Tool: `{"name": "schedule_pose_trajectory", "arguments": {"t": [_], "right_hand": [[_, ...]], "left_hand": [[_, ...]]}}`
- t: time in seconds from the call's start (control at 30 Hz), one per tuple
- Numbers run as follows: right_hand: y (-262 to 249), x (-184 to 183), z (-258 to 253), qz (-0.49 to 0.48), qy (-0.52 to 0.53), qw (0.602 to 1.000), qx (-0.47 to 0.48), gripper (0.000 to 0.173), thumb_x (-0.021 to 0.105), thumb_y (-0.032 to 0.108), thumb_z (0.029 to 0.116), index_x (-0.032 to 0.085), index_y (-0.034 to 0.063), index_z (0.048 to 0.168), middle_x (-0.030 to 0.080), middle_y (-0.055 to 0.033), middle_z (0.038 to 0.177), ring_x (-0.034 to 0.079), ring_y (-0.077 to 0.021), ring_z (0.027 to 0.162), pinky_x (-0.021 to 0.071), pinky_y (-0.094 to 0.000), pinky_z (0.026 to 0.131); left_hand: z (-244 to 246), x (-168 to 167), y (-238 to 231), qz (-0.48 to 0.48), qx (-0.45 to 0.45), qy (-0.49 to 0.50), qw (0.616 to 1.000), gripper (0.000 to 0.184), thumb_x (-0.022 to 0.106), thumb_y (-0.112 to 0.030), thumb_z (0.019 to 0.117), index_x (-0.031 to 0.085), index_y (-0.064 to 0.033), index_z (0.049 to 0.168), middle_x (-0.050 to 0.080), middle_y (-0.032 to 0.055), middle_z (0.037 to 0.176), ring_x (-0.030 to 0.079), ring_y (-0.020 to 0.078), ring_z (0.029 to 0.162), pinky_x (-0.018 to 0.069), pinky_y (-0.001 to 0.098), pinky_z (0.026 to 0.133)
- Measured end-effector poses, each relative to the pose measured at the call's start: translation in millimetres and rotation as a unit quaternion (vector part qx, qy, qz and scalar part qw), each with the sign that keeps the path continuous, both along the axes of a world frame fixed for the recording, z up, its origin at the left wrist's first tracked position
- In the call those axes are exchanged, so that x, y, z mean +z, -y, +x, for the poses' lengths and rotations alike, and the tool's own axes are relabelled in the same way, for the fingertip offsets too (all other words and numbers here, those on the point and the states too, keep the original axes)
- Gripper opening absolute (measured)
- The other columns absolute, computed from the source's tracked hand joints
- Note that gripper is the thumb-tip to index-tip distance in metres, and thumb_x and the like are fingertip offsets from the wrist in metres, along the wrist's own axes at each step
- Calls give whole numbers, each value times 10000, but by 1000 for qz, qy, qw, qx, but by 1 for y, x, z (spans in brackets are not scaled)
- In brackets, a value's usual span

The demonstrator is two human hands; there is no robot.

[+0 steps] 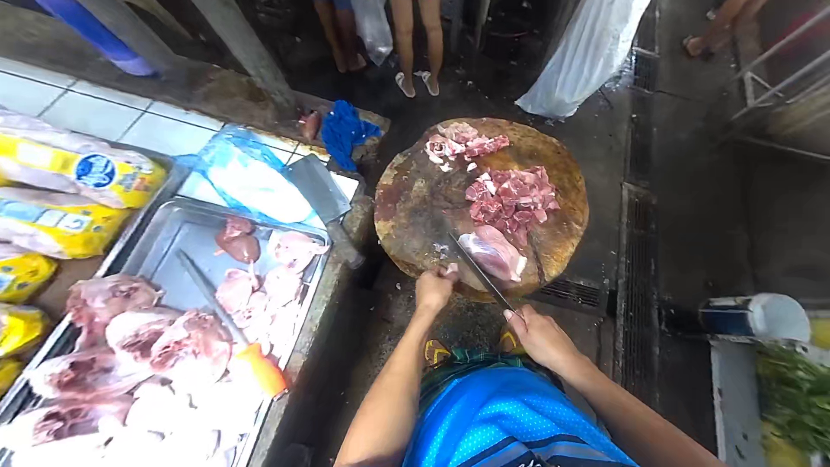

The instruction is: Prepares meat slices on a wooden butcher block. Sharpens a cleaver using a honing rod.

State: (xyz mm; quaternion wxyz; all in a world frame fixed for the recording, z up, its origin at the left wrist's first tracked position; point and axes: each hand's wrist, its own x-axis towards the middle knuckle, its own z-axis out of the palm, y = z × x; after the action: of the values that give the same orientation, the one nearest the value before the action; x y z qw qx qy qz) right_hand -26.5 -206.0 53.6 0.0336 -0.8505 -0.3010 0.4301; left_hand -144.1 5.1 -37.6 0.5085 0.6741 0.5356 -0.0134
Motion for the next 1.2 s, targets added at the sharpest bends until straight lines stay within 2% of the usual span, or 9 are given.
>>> {"name": "schedule_pose_trajectory", "arguments": {"t": [0.17,0.27,0.37,0.57,0.67,0.73,0.87,1.03,1.2], "right_hand": [[56,-11,14,80,-74,992,-67,572,374,565,1076,637,72,1196,663,-121,896,661,-277,847,536,-513,808],[83,-18,21,164,-98,972,-134,508,377,504,1083,650,77,1112,625,-40,765,605,-167,628,546,-396,632],[97,-21,31,258,-75,940,-212,457,388,444,1076,647,68,1074,602,5,692,555,-104,516,524,-315,513],[104,-29,97,336,-25,900,-278,439,372,372,1105,611,5,1111,594,-21,697,546,-107,496,522,-309,488],[108,-38,133,312,-44,901,-298,431,372,384,1121,599,18,1121,599,-37,716,554,-131,494,531,-322,488],[111,-48,155,276,-54,914,-293,444,381,410,1120,603,25,1134,607,-54,727,572,-154,509,540,-345,508],[115,-68,187,219,-81,933,-274,472,387,451,1112,587,26,1154,613,-72,746,597,-186,550,552,-389,558],[117,-81,200,214,-105,939,-247,451,410,443,1105,565,30,1200,605,-66,740,610,-186,555,567,-396,568],[116,-75,200,217,-107,938,-249,452,393,441,1109,567,32,1188,595,-60,715,593,-180,531,559,-389,546]], "left_hand": [[-16,16,-18,-25,160,186,969,203,690,-128,964,577,-9,1083,722,126,873,722,227,699,622,412,658],[-14,53,-38,-9,189,319,928,287,534,-162,1054,571,-49,1315,705,87,953,683,168,690,603,343,628],[4,110,-53,28,227,414,881,329,349,-200,1079,589,-34,1231,685,28,885,654,121,679,574,303,622],[86,209,-52,412,195,526,718,291,353,-172,1123,470,38,1288,635,74,1104,662,131,884,586,326,761],[124,144,-64,365,74,223,901,662,537,-255,1060,263,57,1575,548,258,1411,640,292,1183,547,446,1017],[120,87,-51,212,53,-3,976,704,632,-471,996,496,84,1408,635,336,1240,655,477,1118,513,671,956],[102,35,30,24,73,-163,984,829,564,-773,888,714,14,1100,703,245,1062,685,394,986,530,618,898],[155,38,82,47,201,-117,972,521,788,-510,835,720,-20,999,720,204,973,695,376,969,536,614,864],[163,13,81,17,343,88,935,531,816,-173,792,553,0,1219,663,175,904,659,285,755,555,480,644]]}}
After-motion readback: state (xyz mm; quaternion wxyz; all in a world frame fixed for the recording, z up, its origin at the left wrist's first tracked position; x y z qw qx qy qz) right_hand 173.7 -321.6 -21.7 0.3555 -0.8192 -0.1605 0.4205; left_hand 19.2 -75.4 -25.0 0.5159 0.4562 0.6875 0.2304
